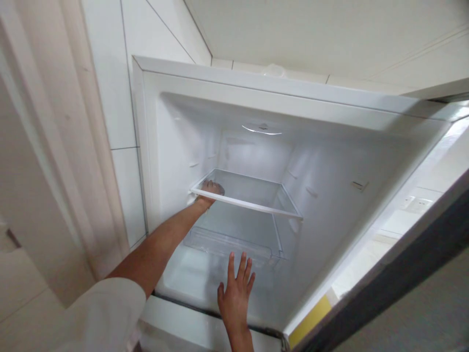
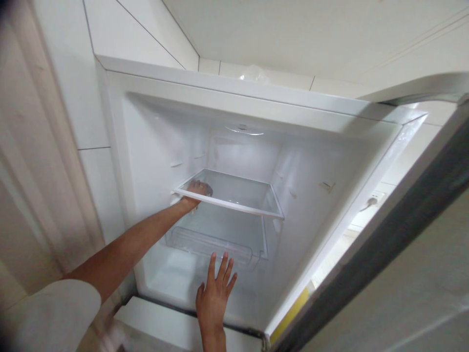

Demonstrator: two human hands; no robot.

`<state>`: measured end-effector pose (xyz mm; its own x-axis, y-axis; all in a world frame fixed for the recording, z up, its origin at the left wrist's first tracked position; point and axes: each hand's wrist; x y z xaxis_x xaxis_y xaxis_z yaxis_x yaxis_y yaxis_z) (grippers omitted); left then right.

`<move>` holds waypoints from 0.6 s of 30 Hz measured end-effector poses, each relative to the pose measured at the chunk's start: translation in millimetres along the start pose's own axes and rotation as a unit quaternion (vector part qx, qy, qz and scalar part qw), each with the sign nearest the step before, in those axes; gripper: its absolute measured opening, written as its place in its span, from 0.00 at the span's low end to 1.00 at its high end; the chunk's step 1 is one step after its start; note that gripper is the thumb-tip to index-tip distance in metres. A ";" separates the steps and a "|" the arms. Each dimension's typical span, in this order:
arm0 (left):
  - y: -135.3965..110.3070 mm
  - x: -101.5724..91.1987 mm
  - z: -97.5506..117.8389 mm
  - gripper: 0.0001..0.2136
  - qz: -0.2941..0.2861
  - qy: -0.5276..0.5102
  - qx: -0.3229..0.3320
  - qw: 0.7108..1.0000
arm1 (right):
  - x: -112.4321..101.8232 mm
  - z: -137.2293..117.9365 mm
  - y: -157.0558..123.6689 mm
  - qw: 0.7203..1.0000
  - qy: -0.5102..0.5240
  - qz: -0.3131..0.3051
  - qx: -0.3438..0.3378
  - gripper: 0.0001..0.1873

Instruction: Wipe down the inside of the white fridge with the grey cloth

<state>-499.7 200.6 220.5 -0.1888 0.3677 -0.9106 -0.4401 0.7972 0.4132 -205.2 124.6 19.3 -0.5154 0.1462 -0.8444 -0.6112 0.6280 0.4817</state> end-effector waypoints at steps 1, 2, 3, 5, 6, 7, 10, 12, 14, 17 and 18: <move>5.8 2.6 0.2 0.14 0.002 -0.005 -0.003 1.000 | -1.0 -1.3 -0.1 1.000 0.003 0.009 -0.001 0.49; 10.9 5.0 0.4 0.14 0.003 -0.010 -0.007 1.000 | -2.1 -3.3 0.2 1.000 0.004 0.020 0.001 0.50; 15.2 7.0 0.4 0.15 0.005 -0.016 -0.011 1.000 | -3.4 -5.5 0.7 1.000 0.006 0.031 0.003 0.51; 22.3 10.1 0.4 0.16 0.010 -0.028 -0.022 0.999 | -6.1 -9.6 1.4 0.999 0.010 0.050 -0.001 0.51; 25.6 11.2 0.5 0.17 0.012 -0.035 -0.027 0.999 | -7.1 -10.7 1.0 0.998 0.016 0.057 -0.007 0.50; 29.0 12.0 0.9 0.17 0.014 -0.042 -0.034 0.998 | -7.7 -10.7 -0.4 0.997 0.027 0.064 -0.015 0.48; 42.1 13.2 3.7 0.18 0.018 -0.064 -0.065 0.996 | -2.5 -2.1 -14.1 0.992 0.085 0.094 -0.013 0.41; 52.8 14.1 6.8 0.16 0.014 -0.081 -0.094 0.992 | 8.9 11.9 -32.6 0.987 0.117 0.113 -0.002 0.38; 62.9 16.5 10.4 0.15 0.008 -0.102 -0.123 0.987 | 25.1 31.2 -56.9 0.984 0.127 0.123 -0.001 0.38; 72.3 24.6 17.8 0.15 0.005 -0.142 -0.162 0.977 | 48.0 63.6 -97.0 0.987 0.124 0.100 0.010 0.39; 73.9 28.3 21.3 0.15 0.006 -0.158 -0.173 0.972 | 53.0 73.3 -109.3 0.989 0.121 0.079 0.019 0.40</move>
<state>-518.8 280.1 225.5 0.0597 0.5485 -0.8340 -0.7192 0.6030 0.3450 -121.7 119.7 -95.2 -0.7340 0.0593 -0.6765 -0.4919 0.6405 0.5898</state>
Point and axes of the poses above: each hand's wrist, its own y-axis towards the middle knuckle, its own x-axis out of the palm, z = x × y, and after that the axes turned 8 degrees about -z, right-handed
